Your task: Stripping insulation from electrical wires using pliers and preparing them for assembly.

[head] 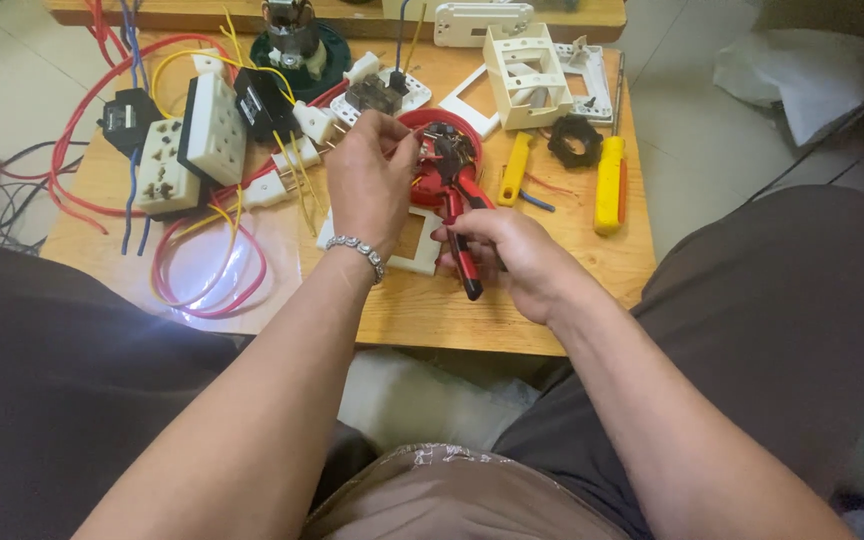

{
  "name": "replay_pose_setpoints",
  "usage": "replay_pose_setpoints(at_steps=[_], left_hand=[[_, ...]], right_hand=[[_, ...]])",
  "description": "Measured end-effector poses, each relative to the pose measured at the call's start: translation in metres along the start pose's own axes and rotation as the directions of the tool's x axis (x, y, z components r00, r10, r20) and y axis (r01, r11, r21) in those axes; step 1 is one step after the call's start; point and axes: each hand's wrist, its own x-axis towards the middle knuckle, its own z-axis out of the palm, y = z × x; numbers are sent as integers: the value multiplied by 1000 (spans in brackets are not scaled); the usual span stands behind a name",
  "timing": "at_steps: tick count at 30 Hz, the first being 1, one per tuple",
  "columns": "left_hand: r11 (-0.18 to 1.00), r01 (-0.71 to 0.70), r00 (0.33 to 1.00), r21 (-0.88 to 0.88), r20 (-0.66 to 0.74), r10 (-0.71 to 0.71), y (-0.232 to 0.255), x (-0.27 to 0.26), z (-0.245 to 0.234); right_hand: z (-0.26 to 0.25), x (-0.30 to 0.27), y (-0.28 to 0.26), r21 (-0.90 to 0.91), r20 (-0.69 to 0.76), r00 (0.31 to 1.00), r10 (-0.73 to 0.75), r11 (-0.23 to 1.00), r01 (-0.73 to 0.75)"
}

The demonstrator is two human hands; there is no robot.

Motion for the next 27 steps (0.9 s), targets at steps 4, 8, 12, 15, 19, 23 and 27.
replay_pose_setpoints(at_steps=[4, 8, 12, 15, 19, 23, 27], left_hand=[[1000, 1, 1000, -16, 14, -1, 4, -2, 2], [1000, 18, 1000, -4, 1, -18, 1, -2, 6], [999, 52, 999, -6, 0, -52, 1, -2, 3], [997, 75, 997, 14, -10, -75, -4, -2, 4], [996, 86, 996, 17, -20, -86, -11, 0, 2], [992, 111, 992, 54, -59, -108, -20, 5, 0], [992, 128, 989, 17, -80, -126, -21, 7, -1]], right_hand=[[8, -2, -4, 140, 32, 999, 44, 989, -48], [5, 11, 6, 141, 2, 999, 37, 989, -37], [10, 11, 2, 149, -24, 1000, 6, 989, -2], [9, 22, 10, 125, -29, 999, 18, 992, -15], [13, 15, 10, 136, -12, 1000, 9, 991, -8], [23, -12, -9, 155, 62, 998, 2, 988, -12], [20, -13, -9, 175, 86, 996, -5, 985, -10]])
